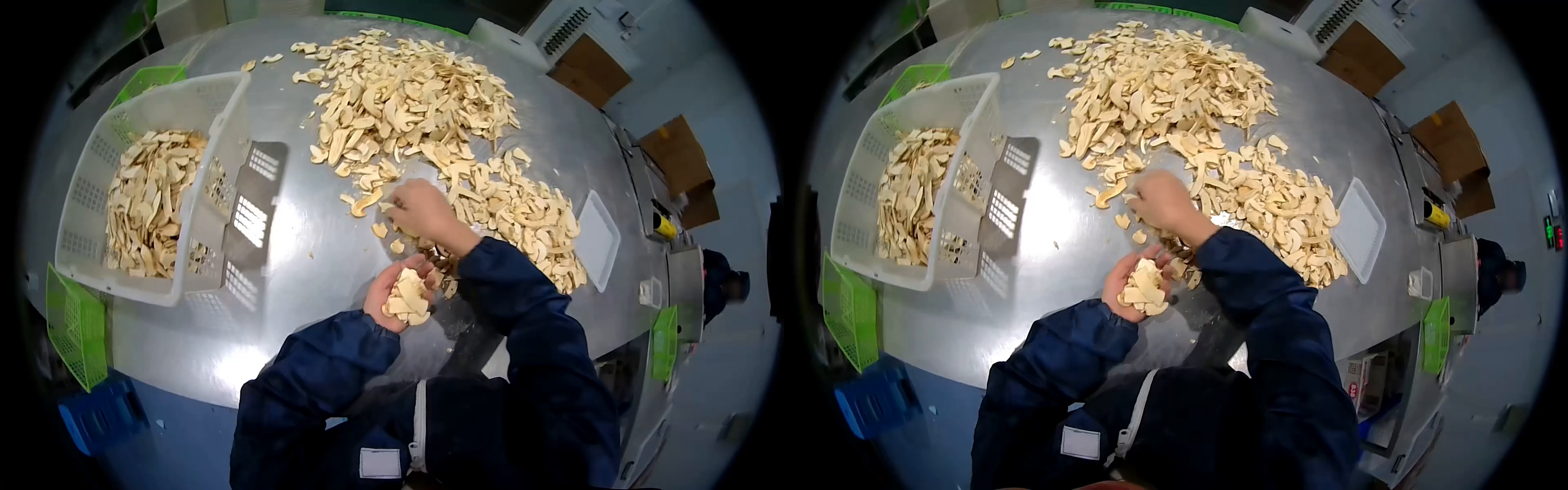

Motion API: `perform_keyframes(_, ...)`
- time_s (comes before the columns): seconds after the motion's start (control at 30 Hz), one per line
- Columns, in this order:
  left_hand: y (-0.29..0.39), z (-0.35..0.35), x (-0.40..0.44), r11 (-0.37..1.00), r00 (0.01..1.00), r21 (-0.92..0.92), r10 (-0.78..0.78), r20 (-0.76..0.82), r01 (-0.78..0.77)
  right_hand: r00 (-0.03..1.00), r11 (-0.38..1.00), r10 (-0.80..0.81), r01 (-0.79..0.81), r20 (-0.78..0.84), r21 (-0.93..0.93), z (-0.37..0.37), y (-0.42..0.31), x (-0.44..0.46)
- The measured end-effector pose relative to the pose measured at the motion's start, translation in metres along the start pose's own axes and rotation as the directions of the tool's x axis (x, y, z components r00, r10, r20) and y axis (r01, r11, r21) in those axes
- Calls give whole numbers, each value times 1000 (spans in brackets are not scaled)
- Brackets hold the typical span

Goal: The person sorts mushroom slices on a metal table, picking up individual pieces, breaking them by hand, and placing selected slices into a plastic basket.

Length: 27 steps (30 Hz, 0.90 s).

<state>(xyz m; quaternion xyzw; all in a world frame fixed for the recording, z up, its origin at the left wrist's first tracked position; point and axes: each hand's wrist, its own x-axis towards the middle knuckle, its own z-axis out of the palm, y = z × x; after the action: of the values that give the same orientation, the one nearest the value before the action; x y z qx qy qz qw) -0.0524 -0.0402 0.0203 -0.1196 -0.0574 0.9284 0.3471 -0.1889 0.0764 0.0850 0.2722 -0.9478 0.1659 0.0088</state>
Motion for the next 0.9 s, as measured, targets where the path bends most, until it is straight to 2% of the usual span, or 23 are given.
perform_keyframes(0.07,2,-4,0,1000,1000,-28,-14,24,15,990,991,-108,100,-91,-85,14,-3,4)
perform_keyframes(0.1,0,5,-2,1000,1000,-18,2,-31,-2,978,987,-155,148,-138,-61,14,-6,7)
perform_keyframes(0.2,2,1,-1,999,1000,-34,-10,-1,10,998,988,63,-61,-10,143,4,-5,5)
perform_keyframes(0.23,3,-3,0,997,995,-63,-34,95,40,996,992,24,-14,-83,126,0,1,2)
perform_keyframes(0.33,-1,4,-1,994,999,-106,15,-39,-19,982,818,139,-186,127,544,-36,-10,-23)
perform_keyframes(0.37,-3,13,-3,996,997,-85,20,-76,-26,970,793,95,-209,223,572,-49,-16,-31)
perform_keyframes(0.47,-8,28,-5,999,989,-45,22,-147,-29,962,867,2,-138,274,479,-68,-6,-40)
perform_keyframes(0.5,-9,28,-6,998,989,-52,16,-147,-24,978,875,134,-192,158,445,-63,10,-37)
perform_keyframes(0.53,-10,27,-8,998,989,-56,12,-145,-20,980,925,187,-198,66,325,-55,41,-29)
perform_keyframes(0.57,-10,26,-9,998,988,-55,7,-156,-16,981,983,161,-151,-105,103,-48,69,-21)
perform_keyframes(0.6,-10,21,-8,998,987,-53,6,-162,-14,957,975,194,-213,-216,-65,-45,86,-18)
perform_keyframes(0.63,-8,17,-7,998,986,-52,8,-167,-17,948,947,256,-285,-190,-145,-44,103,-13)
perform_keyframes(0.73,-4,8,-4,998,999,-56,-44,-28,42,953,945,11,-109,-303,-309,-32,130,-9)
perform_keyframes(0.77,-6,13,-6,999,996,-39,-29,-82,25,931,929,-92,-47,-352,-368,-22,137,-11)
perform_keyframes(0.87,-4,-1,-4,994,996,-90,-74,-41,70,991,969,-26,-7,-131,-246,-30,117,-29)
perform_keyframes(0.9,-4,0,-4,992,996,-103,-81,-45,76,986,979,-54,22,-156,-201,-29,108,-39)
